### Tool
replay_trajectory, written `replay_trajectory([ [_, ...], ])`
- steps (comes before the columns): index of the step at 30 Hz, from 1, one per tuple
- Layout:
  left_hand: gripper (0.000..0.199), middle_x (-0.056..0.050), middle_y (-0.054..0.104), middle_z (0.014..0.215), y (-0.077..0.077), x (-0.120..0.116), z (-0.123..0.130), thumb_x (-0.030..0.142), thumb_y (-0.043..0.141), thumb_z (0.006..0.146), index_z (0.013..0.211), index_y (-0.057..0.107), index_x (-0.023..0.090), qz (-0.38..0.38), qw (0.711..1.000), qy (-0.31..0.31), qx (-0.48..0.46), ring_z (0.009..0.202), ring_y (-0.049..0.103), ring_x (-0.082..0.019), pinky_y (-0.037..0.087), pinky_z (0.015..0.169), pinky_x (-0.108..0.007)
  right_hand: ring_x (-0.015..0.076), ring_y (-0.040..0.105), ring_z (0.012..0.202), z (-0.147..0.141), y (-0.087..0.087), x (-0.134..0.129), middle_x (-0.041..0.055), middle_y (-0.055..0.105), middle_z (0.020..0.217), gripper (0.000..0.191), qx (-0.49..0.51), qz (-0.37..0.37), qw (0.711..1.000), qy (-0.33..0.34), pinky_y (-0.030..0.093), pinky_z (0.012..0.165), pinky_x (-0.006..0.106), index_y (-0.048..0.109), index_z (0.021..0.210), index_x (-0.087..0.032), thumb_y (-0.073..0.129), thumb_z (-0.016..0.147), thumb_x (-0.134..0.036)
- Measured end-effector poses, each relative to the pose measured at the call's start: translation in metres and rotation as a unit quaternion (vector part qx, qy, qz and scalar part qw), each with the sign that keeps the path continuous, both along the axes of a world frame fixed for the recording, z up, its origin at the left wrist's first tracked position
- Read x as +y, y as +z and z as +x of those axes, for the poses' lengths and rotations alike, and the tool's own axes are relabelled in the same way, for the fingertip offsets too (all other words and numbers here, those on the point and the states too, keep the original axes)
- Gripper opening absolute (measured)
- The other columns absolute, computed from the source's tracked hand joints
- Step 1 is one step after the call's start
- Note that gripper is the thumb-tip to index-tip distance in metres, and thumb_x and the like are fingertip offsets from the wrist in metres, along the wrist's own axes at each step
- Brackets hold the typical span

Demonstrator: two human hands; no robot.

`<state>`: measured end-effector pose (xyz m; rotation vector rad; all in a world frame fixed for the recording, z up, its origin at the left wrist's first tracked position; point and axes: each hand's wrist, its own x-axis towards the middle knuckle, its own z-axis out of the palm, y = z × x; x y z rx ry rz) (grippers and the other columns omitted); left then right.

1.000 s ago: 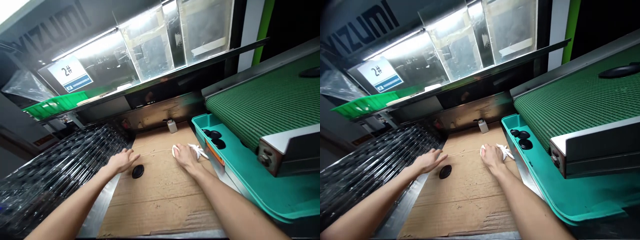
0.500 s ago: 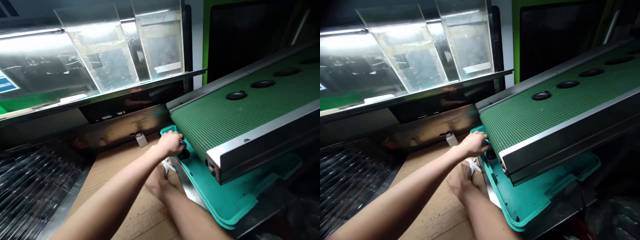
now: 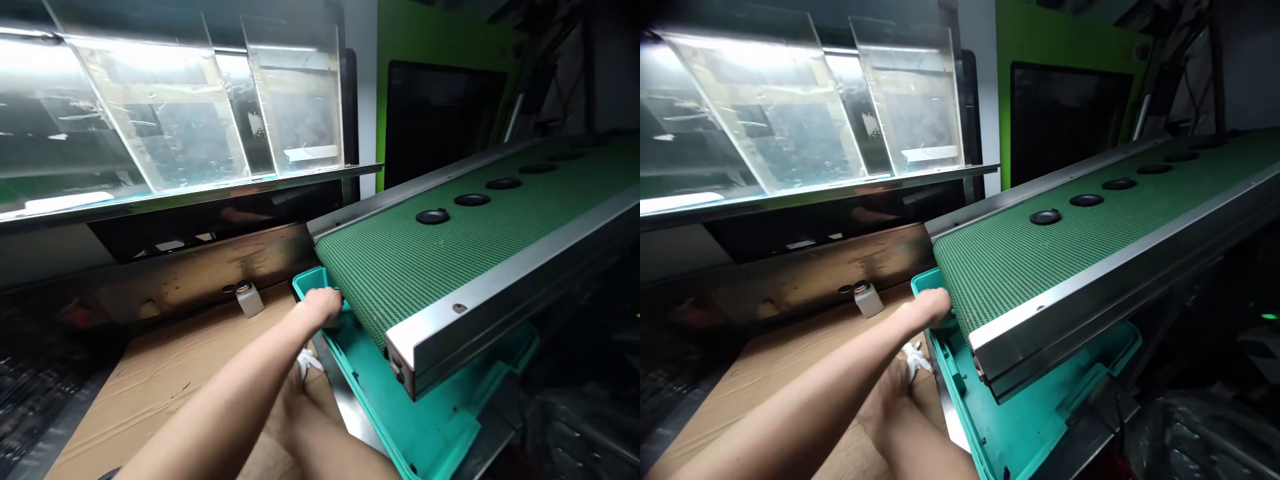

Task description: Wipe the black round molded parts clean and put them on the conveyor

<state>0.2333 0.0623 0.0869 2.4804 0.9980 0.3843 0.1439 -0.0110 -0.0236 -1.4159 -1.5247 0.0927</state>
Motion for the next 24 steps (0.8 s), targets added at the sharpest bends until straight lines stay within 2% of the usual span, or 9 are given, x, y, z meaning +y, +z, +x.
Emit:
replay_trajectory([
  [2,0.024,-0.010,0.062,0.064,0.022,0.005,-0.023,0.009,0.068,0.057,0.047,0.050,0.021,0.011,0.999,-0.016,-0.029,0.089,0.064,-0.036,0.042,0.090,-0.048,0.0238,0.064,0.071,-0.003,0.006,0.006,0.0080,0.068,0.078,0.024,-0.028,-0.072,0.997,-0.032,0.052,0.067,0.040,0.067,0.089,-0.015,0.055,0.085,-0.035],
  [4,0.009,-0.008,0.067,0.078,0.038,0.007,-0.057,0.013,0.065,0.064,0.065,0.063,0.022,0.018,0.995,-0.018,-0.101,0.091,0.063,-0.029,0.044,0.088,-0.041,0.0283,0.065,0.070,-0.003,0.014,0.011,0.0108,0.069,0.077,0.025,-0.072,-0.152,0.985,-0.046,0.051,0.066,0.044,0.066,0.088,-0.017,0.049,0.084,-0.035],
  [6,0.017,-0.006,0.068,0.092,0.041,0.005,-0.100,0.022,0.062,0.074,0.090,0.067,0.022,0.002,0.973,0.038,-0.230,0.088,0.063,-0.023,0.049,0.079,-0.034,0.0291,0.067,0.073,-0.002,0.022,0.011,0.0118,0.070,0.081,0.029,-0.107,-0.208,0.971,-0.038,0.050,0.067,0.044,0.064,0.094,-0.018,0.045,0.085,-0.037],
  [8,0.028,-0.005,0.067,0.096,0.027,-0.005,-0.145,0.029,0.062,0.077,0.104,0.063,0.021,-0.061,0.919,0.123,-0.370,0.079,0.062,-0.018,0.050,0.065,-0.027,0.0284,0.067,0.075,0.000,0.028,0.008,0.0118,0.071,0.081,0.031,-0.117,-0.226,0.966,-0.034,0.050,0.067,0.041,0.063,0.097,-0.019,0.042,0.086,-0.038],
  [11,0.030,-0.004,0.065,0.091,-0.018,-0.028,-0.204,0.024,0.068,0.074,0.103,0.060,0.017,-0.217,0.804,0.209,-0.512,0.071,0.061,-0.013,0.048,0.057,-0.021,0.0260,0.068,0.076,0.003,0.028,0.002,0.0107,0.071,0.081,0.032,-0.127,-0.213,0.968,-0.038,0.048,0.068,0.035,0.064,0.094,-0.021,0.038,0.088,-0.038],
  [14,0.019,-0.008,0.066,0.091,-0.062,-0.043,-0.239,0.013,0.063,0.076,0.094,0.061,0.013,-0.312,0.708,0.280,-0.567,0.076,0.064,-0.015,0.052,0.061,-0.024,0.0230,0.067,0.077,0.004,0.021,0.002,0.0089,0.071,0.082,0.032,-0.122,-0.186,0.974,-0.043,0.045,0.070,0.031,0.066,0.095,-0.022,0.039,0.090,-0.039],
  [16,0.015,-0.010,0.067,0.095,-0.079,-0.046,-0.249,0.011,0.058,0.079,0.093,0.062,0.012,-0.345,0.668,0.293,-0.591,0.080,0.066,-0.018,0.054,0.066,-0.028,0.0229,0.067,0.081,0.003,0.015,0.004,0.0083,0.072,0.085,0.033,-0.106,-0.171,0.978,-0.053,0.044,0.072,0.030,0.066,0.099,-0.024,0.040,0.090,-0.041],
  [19,0.016,-0.012,0.067,0.100,-0.086,-0.043,-0.253,0.013,0.057,0.081,0.096,0.063,0.014,-0.366,0.650,0.284,-0.602,0.084,0.067,-0.020,0.054,0.064,-0.027,0.0219,0.066,0.087,0.000,0.013,0.007,0.0061,0.072,0.090,0.033,-0.061,-0.140,0.987,-0.042,0.044,0.076,0.029,0.066,0.104,-0.026,0.042,0.090,-0.043],
  [24,0.024,-0.010,0.068,0.096,-0.084,-0.045,-0.251,0.020,0.061,0.081,0.104,0.061,0.016,-0.369,0.661,0.261,-0.599,0.077,0.067,-0.018,0.052,0.059,-0.025,0.0179,0.064,0.081,-0.009,0.019,0.003,0.0032,0.070,0.090,0.044,0.052,-0.078,0.996,-0.011,0.045,0.073,0.027,0.056,0.124,-0.024,0.044,0.089,-0.048],
])
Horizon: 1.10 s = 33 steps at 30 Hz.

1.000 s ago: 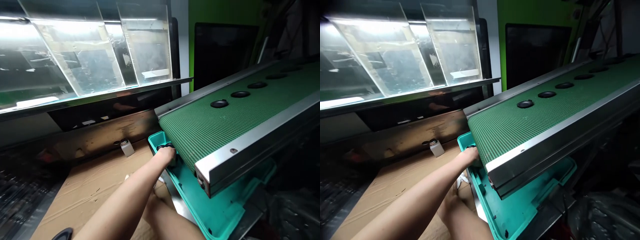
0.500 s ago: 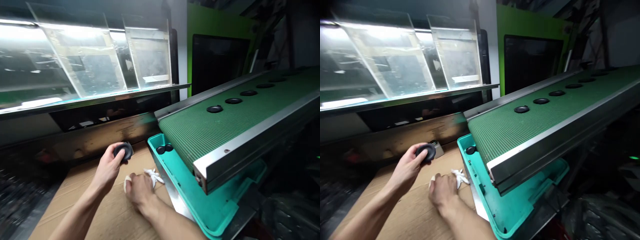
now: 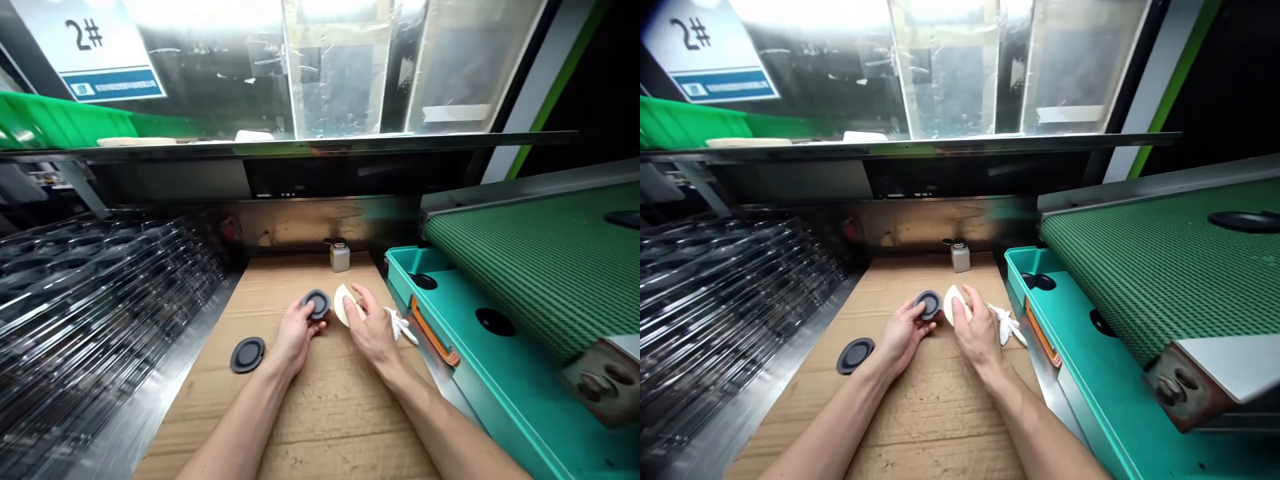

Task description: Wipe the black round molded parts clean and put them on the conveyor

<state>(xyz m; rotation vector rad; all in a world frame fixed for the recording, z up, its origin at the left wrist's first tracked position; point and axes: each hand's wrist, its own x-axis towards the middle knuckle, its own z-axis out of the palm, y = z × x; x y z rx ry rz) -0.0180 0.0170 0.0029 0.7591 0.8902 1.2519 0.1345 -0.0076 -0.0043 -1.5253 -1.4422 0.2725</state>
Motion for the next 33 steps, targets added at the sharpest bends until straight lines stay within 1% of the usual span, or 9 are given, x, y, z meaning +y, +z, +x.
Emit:
replay_trajectory([
  [4,0.027,-0.009,0.067,0.095,-0.001,-0.007,0.004,0.023,0.063,0.080,0.106,0.059,0.016,0.034,0.997,-0.068,-0.019,0.074,0.064,-0.014,0.052,0.063,-0.025,0.0159,0.062,0.075,-0.004,-0.001,0.000,0.0020,0.067,0.086,0.047,0.045,0.014,0.998,0.044,0.046,0.069,0.026,0.053,0.127,-0.023,0.047,0.088,-0.047],
  [9,0.027,-0.001,0.063,0.065,-0.006,-0.004,0.002,0.033,0.062,0.081,0.097,0.047,0.018,0.059,0.994,-0.044,0.081,0.050,0.058,-0.012,0.032,0.040,-0.017,0.0174,0.063,0.077,-0.002,-0.008,0.005,0.0060,0.068,0.089,0.049,0.145,-0.015,0.984,0.105,0.049,0.067,0.027,0.055,0.122,-0.016,0.047,0.087,-0.050],
  [12,0.032,0.000,0.060,0.061,-0.006,0.000,-0.007,0.039,0.066,0.077,0.092,0.048,0.017,0.037,0.988,-0.098,0.109,0.046,0.055,-0.011,0.027,0.039,-0.017,0.0175,0.063,0.077,-0.005,-0.009,0.003,0.0073,0.069,0.090,0.047,0.155,-0.032,0.973,0.169,0.050,0.067,0.026,0.058,0.118,-0.015,0.049,0.087,-0.050],
  [14,0.034,0.000,0.059,0.063,-0.003,0.001,-0.012,0.043,0.068,0.075,0.086,0.052,0.016,0.018,0.990,-0.120,0.071,0.047,0.052,-0.009,0.026,0.040,-0.017,0.0172,0.063,0.077,-0.008,-0.009,0.001,0.0065,0.069,0.090,0.045,0.151,-0.038,0.970,0.185,0.050,0.067,0.026,0.058,0.117,-0.016,0.050,0.087,-0.049],
  [18,0.034,-0.002,0.058,0.073,0.005,-0.002,-0.015,0.045,0.067,0.077,0.084,0.058,0.013,0.028,0.987,-0.152,-0.054,0.058,0.051,-0.007,0.031,0.047,-0.017,0.0172,0.063,0.073,-0.010,-0.013,0.001,0.0062,0.069,0.086,0.049,0.169,-0.044,0.969,0.174,0.049,0.063,0.026,0.056,0.122,-0.016,0.049,0.087,-0.051],
  [22,0.030,-0.003,0.058,0.077,0.008,-0.006,-0.009,0.040,0.068,0.079,0.088,0.062,0.012,0.056,0.976,-0.197,-0.075,0.065,0.050,-0.007,0.034,0.054,-0.018,0.0159,0.061,0.063,-0.012,-0.015,0.004,0.0050,0.068,0.076,0.055,0.213,-0.052,0.965,0.146,0.047,0.054,0.024,0.053,0.125,-0.015,0.048,0.087,-0.054],
  [26,0.039,-0.002,0.058,0.071,0.004,-0.006,-0.002,0.051,0.063,0.079,0.083,0.062,0.012,0.039,0.984,-0.152,-0.083,0.061,0.051,-0.008,0.037,0.053,-0.020,0.0174,0.062,0.064,-0.022,-0.009,-0.005,0.0049,0.069,0.075,0.057,0.231,-0.071,0.954,0.178,0.050,0.055,0.026,0.049,0.131,-0.016,0.045,0.089,-0.054],
  [29,0.046,-0.008,0.064,0.077,0.000,-0.005,0.003,0.058,0.056,0.080,0.080,0.061,0.012,-0.025,0.986,-0.116,-0.118,0.072,0.060,-0.016,0.047,0.063,-0.025,0.0199,0.066,0.082,-0.031,-0.006,-0.016,0.0062,0.071,0.093,0.051,0.174,-0.062,0.961,0.206,0.053,0.071,0.029,0.052,0.131,-0.022,0.046,0.089,-0.050],
  [33,0.045,-0.013,0.067,0.095,0.001,-0.006,0.007,0.056,0.046,0.087,0.093,0.061,0.014,-0.079,0.976,-0.108,-0.174,0.088,0.065,-0.022,0.051,0.080,-0.035,0.0220,0.067,0.088,-0.034,-0.004,-0.023,0.0064,0.071,0.100,0.047,0.045,-0.054,0.985,0.156,0.053,0.079,0.032,0.054,0.130,-0.026,0.047,0.088,-0.047],
])
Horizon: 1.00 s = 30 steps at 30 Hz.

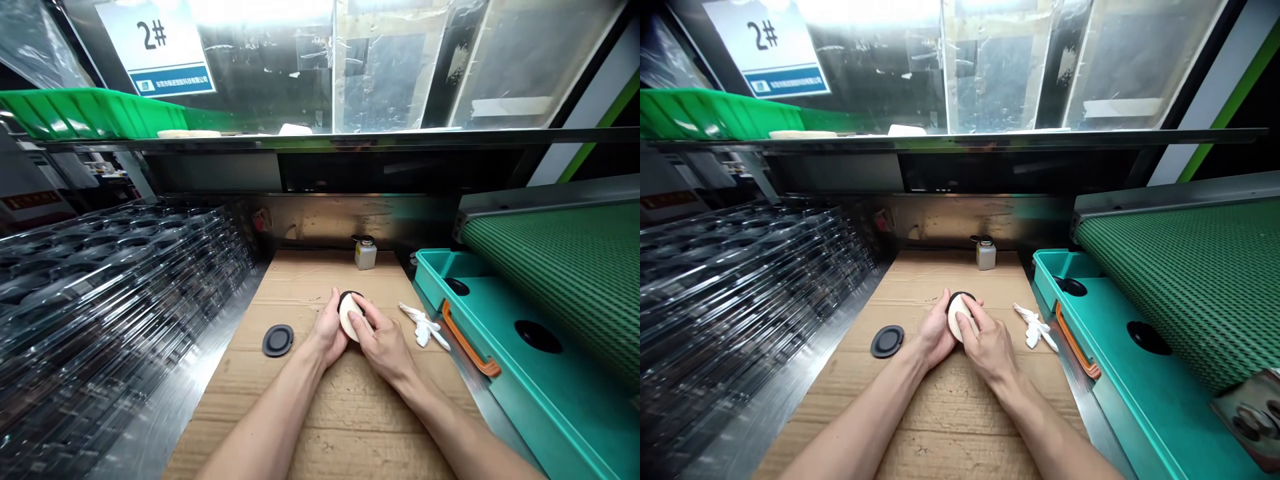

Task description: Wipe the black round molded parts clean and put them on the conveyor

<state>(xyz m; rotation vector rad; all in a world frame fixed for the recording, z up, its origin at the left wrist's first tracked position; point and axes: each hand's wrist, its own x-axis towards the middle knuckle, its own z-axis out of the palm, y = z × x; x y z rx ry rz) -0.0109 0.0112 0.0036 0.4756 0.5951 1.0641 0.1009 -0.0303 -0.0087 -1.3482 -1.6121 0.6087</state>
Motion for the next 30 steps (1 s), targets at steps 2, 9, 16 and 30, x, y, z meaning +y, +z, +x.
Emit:
replay_trajectory([
  [2,0.041,-0.012,0.067,0.104,0.002,-0.002,0.001,0.052,0.042,0.091,0.104,0.060,0.017,0.010,1.000,0.010,-0.022,0.093,0.064,-0.022,0.050,0.086,-0.038,0.0227,0.068,0.087,0.004,0.002,0.002,0.0071,0.072,0.100,0.048,-0.046,0.007,0.999,-0.024,0.053,0.078,0.032,0.054,0.131,-0.027,0.045,0.089,-0.047],
  [9,0.037,-0.015,0.066,0.111,-0.002,-0.006,0.007,0.039,0.042,0.094,0.109,0.061,0.012,0.038,0.998,-0.041,-0.017,0.105,0.061,-0.024,0.049,0.092,-0.040,0.0257,0.068,0.078,0.016,0.005,0.012,0.0068,0.073,0.085,0.049,-0.165,0.010,0.971,-0.174,0.051,0.071,0.037,0.050,0.135,-0.032,0.036,0.092,-0.052],
  [16,0.032,-0.016,0.068,0.104,-0.007,-0.001,0.003,0.032,0.043,0.094,0.105,0.062,0.009,0.009,1.000,-0.017,0.015,0.099,0.064,-0.023,0.051,0.089,-0.039,0.0261,0.069,0.082,0.009,0.003,0.016,0.0087,0.073,0.092,0.047,-0.221,-0.015,0.960,-0.170,0.051,0.073,0.036,0.051,0.134,-0.031,0.034,0.094,-0.049],
  [30,0.027,-0.016,0.068,0.099,-0.010,0.000,0.003,0.029,0.045,0.093,0.096,0.062,0.009,0.015,0.999,0.001,0.050,0.094,0.065,-0.023,0.053,0.086,-0.038,0.0245,0.068,0.086,0.014,0.005,0.011,0.0073,0.072,0.096,0.043,-0.217,-0.028,0.965,-0.146,0.050,0.076,0.033,0.055,0.128,-0.029,0.040,0.091,-0.045],
])
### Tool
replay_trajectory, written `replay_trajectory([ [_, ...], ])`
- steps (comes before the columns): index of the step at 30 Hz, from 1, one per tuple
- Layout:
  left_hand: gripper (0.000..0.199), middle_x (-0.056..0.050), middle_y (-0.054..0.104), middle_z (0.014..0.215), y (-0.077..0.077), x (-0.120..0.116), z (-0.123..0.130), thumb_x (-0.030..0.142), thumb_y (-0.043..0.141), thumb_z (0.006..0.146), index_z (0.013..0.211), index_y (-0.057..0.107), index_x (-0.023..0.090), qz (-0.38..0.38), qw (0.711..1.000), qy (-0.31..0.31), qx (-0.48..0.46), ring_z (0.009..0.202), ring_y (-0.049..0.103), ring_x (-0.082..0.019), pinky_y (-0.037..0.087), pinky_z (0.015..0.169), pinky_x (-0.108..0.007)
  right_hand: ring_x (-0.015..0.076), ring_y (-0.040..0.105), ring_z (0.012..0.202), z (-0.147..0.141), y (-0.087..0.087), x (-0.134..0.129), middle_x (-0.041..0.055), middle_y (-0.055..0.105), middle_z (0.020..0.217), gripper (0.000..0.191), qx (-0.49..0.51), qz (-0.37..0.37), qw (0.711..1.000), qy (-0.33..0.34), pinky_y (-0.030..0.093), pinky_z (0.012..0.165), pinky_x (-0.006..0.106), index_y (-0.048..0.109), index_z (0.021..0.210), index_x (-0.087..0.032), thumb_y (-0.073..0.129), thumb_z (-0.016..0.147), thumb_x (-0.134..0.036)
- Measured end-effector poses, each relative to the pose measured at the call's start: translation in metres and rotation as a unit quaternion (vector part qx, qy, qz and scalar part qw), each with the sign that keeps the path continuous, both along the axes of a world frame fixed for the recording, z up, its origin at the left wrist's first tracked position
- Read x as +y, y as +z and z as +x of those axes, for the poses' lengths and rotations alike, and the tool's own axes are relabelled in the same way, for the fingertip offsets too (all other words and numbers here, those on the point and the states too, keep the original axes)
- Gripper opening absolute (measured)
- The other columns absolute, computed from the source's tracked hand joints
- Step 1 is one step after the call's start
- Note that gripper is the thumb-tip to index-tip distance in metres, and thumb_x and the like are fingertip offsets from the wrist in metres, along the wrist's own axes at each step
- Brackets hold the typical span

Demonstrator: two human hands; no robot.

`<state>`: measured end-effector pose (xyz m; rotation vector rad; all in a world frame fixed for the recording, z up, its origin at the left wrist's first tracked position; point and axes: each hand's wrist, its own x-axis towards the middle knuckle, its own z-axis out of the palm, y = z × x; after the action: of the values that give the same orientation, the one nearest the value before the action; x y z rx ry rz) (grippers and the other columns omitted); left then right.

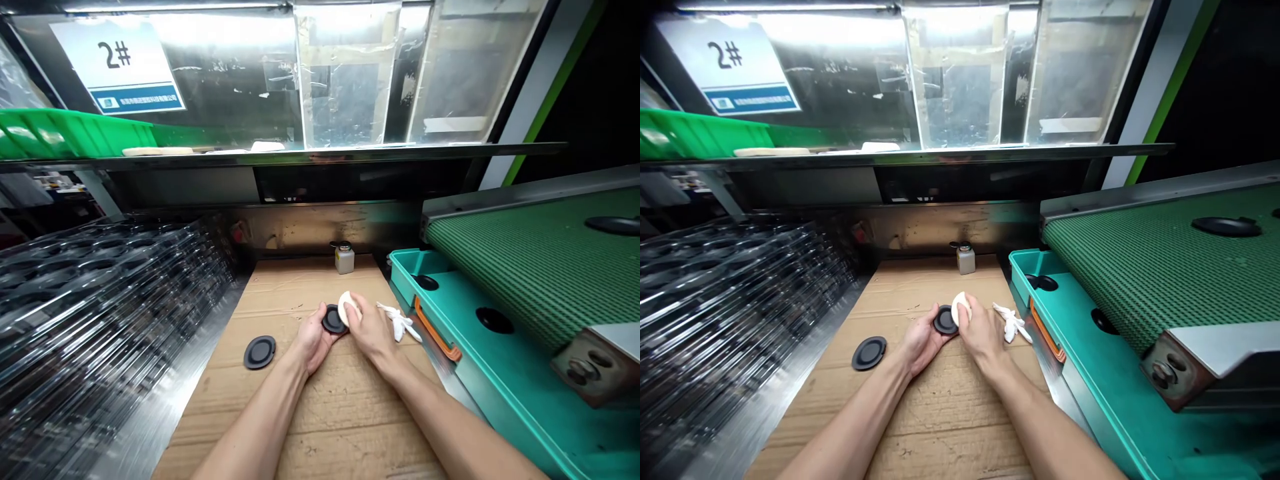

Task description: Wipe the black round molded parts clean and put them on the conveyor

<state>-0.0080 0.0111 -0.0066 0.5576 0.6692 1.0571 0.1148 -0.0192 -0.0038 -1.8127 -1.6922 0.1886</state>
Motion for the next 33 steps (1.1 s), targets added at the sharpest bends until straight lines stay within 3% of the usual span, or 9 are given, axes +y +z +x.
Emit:
replay_trajectory([
  [5,0.025,-0.015,0.068,0.099,0.000,0.002,-0.003,0.029,0.044,0.093,0.095,0.061,0.010,-0.002,1.000,0.020,-0.012,0.095,0.065,-0.022,0.053,0.087,-0.037,0.0211,0.067,0.093,0.004,-0.004,0.002,0.0028,0.072,0.101,0.036,0.078,0.015,0.993,0.085,0.049,0.080,0.030,0.062,0.118,-0.031,0.047,0.088,-0.043],
  [9,0.022,-0.015,0.068,0.100,0.001,0.002,0.000,0.028,0.048,0.092,0.095,0.062,0.011,0.011,0.999,0.038,-0.006,0.097,0.065,-0.023,0.052,0.088,-0.038,0.0201,0.066,0.094,0.005,-0.004,0.006,0.0032,0.072,0.102,0.035,0.163,0.033,0.983,0.082,0.049,0.083,0.029,0.068,0.112,-0.026,0.049,0.087,-0.040],
  [12,0.023,-0.015,0.069,0.098,0.001,-0.001,0.003,0.029,0.050,0.091,0.093,0.063,0.010,0.021,0.999,0.037,0.002,0.096,0.065,-0.024,0.051,0.089,-0.038,0.0194,0.066,0.092,0.010,-0.001,0.007,0.0021,0.072,0.100,0.032,0.210,0.005,0.966,0.151,0.049,0.081,0.027,0.071,0.106,-0.024,0.052,0.084,-0.036],
  [15,0.024,-0.015,0.068,0.100,0.001,-0.005,0.005,0.030,0.051,0.090,0.097,0.062,0.010,0.027,0.999,0.024,0.007,0.095,0.065,-0.024,0.051,0.088,-0.040,0.0211,0.067,0.087,0.021,0.003,0.008,0.0035,0.074,0.093,0.028,0.218,-0.053,0.959,0.175,0.050,0.076,0.027,0.075,0.096,-0.020,0.058,0.079,-0.035],
  [19,0.024,-0.014,0.068,0.099,0.000,-0.004,0.005,0.030,0.051,0.090,0.098,0.062,0.010,0.027,0.999,0.030,0.016,0.095,0.065,-0.024,0.052,0.086,-0.039,0.0201,0.067,0.086,0.027,0.005,0.010,0.0032,0.073,0.094,0.029,0.212,-0.008,0.966,0.150,0.049,0.077,0.028,0.074,0.098,-0.020,0.054,0.081,-0.034],
  [23,0.027,-0.017,0.068,0.097,-0.001,0.000,0.004,0.028,0.045,0.093,0.093,0.062,0.008,-0.002,1.000,0.013,-0.001,0.094,0.065,-0.024,0.053,0.085,-0.038,0.0182,0.067,0.082,0.028,0.006,0.012,0.0014,0.074,0.092,0.028,0.195,-0.050,0.950,0.238,0.049,0.073,0.025,0.074,0.097,-0.021,0.054,0.082,-0.032],
  [27,0.025,-0.017,0.068,0.096,-0.001,0.002,0.003,0.026,0.045,0.093,0.091,0.061,0.008,-0.027,0.999,0.017,0.008,0.089,0.066,-0.024,0.054,0.083,-0.042,0.0206,0.067,0.088,0.034,0.007,0.014,0.0036,0.074,0.093,0.029,0.128,-0.003,0.985,0.119,0.049,0.076,0.027,0.074,0.098,-0.022,0.053,0.082,-0.036],
  [31,0.026,-0.017,0.068,0.097,-0.002,0.003,0.002,0.025,0.041,0.094,0.091,0.061,0.007,-0.023,0.999,0.021,-0.010,0.092,0.065,-0.023,0.054,0.085,-0.040,0.0190,0.067,0.086,0.025,0.007,0.011,0.0019,0.074,0.092,0.029,0.086,0.026,0.985,0.144,0.049,0.075,0.025,0.072,0.102,-0.027,0.051,0.084,-0.037],
  [33,0.028,-0.018,0.068,0.100,-0.002,0.004,0.001,0.025,0.040,0.095,0.094,0.061,0.007,-0.030,0.999,0.017,-0.013,0.094,0.065,-0.024,0.054,0.086,-0.041,0.0182,0.067,0.085,0.018,0.008,0.010,0.0013,0.074,0.091,0.029,0.062,0.024,0.991,0.117,0.048,0.073,0.024,0.071,0.103,-0.028,0.049,0.086,-0.037],
])
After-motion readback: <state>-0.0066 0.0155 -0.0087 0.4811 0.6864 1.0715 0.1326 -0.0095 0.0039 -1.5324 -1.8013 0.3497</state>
